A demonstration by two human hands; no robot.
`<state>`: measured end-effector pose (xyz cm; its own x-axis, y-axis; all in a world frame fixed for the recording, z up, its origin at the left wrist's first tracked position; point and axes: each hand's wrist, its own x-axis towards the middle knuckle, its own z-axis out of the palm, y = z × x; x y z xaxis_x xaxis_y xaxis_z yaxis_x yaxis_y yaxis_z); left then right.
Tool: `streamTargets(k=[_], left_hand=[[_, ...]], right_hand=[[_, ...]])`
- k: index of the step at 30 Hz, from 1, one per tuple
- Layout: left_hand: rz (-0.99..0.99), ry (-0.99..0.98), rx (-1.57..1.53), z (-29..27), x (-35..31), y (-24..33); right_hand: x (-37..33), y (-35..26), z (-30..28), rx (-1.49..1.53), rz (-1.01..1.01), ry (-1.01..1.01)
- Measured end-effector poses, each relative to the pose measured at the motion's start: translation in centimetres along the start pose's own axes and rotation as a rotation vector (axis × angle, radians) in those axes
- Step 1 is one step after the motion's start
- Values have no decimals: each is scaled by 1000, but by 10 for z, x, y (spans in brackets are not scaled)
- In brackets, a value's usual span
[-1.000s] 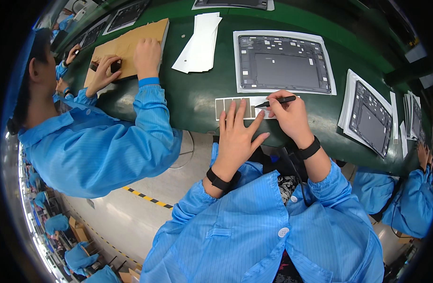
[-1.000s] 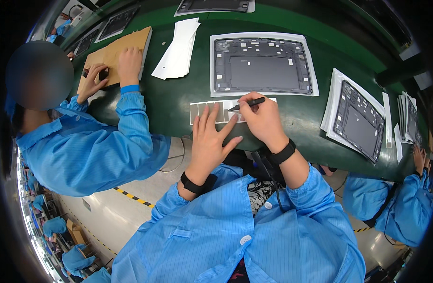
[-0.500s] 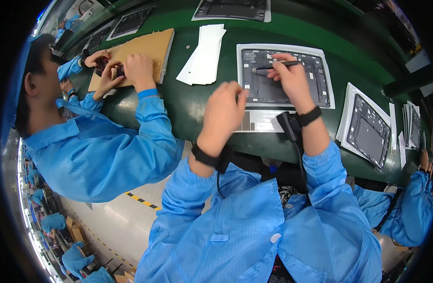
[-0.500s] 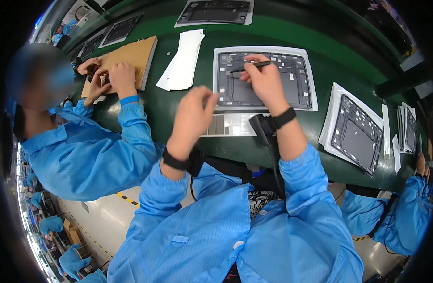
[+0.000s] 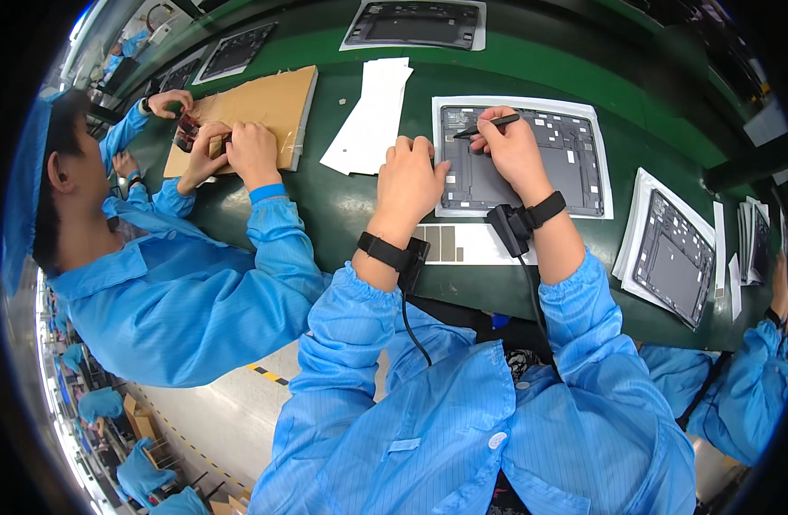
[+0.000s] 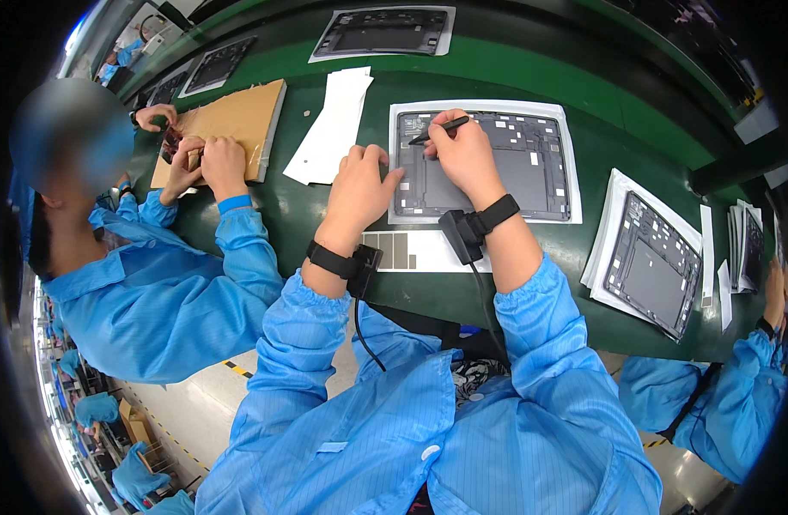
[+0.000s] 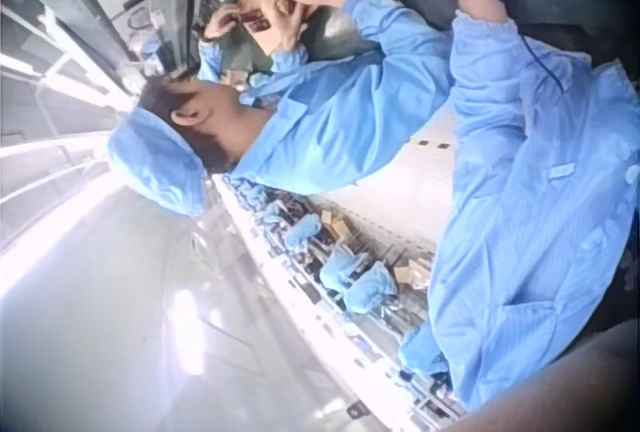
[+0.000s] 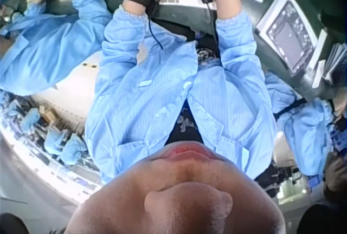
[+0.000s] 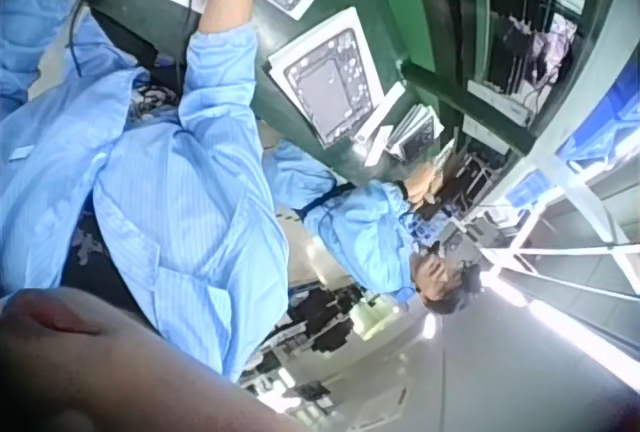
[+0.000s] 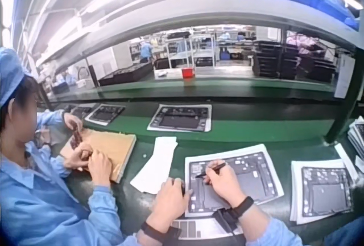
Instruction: Inspecting and marking components on an electronics assembly line using a pen.
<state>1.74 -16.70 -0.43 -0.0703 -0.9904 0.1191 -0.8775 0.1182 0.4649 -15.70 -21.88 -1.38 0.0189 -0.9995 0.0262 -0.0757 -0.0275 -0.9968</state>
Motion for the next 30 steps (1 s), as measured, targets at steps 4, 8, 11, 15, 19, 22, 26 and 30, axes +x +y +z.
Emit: streamTargets(k=[4, 8, 11, 15, 19, 22, 26, 30], left_hand=[[16, 12, -1, 1, 1, -1], [25, -10, -8, 5, 4, -4], [25, -3, -3, 8, 5, -3], [48, 69, -14, 11, 5, 2], [159, 56, 136, 13, 1, 12], [156, 50, 259, 14, 1, 19], [112, -45, 307, 3, 7, 22], [248, 149, 22, -21, -50, 23]], right_hand=[[3, 5, -1, 47, -2, -18], [6, 6, -5, -13, 7, -72], [7, 7, -5, 33, -1, -55], [8, 6, -5, 3, -19, -88], [6, 7, -4, -9, 3, -80], [5, 6, -4, -9, 1, -72], [-5, -15, -10, 133, -122, 188], [-67, -72, -40, 102, -126, 104]])
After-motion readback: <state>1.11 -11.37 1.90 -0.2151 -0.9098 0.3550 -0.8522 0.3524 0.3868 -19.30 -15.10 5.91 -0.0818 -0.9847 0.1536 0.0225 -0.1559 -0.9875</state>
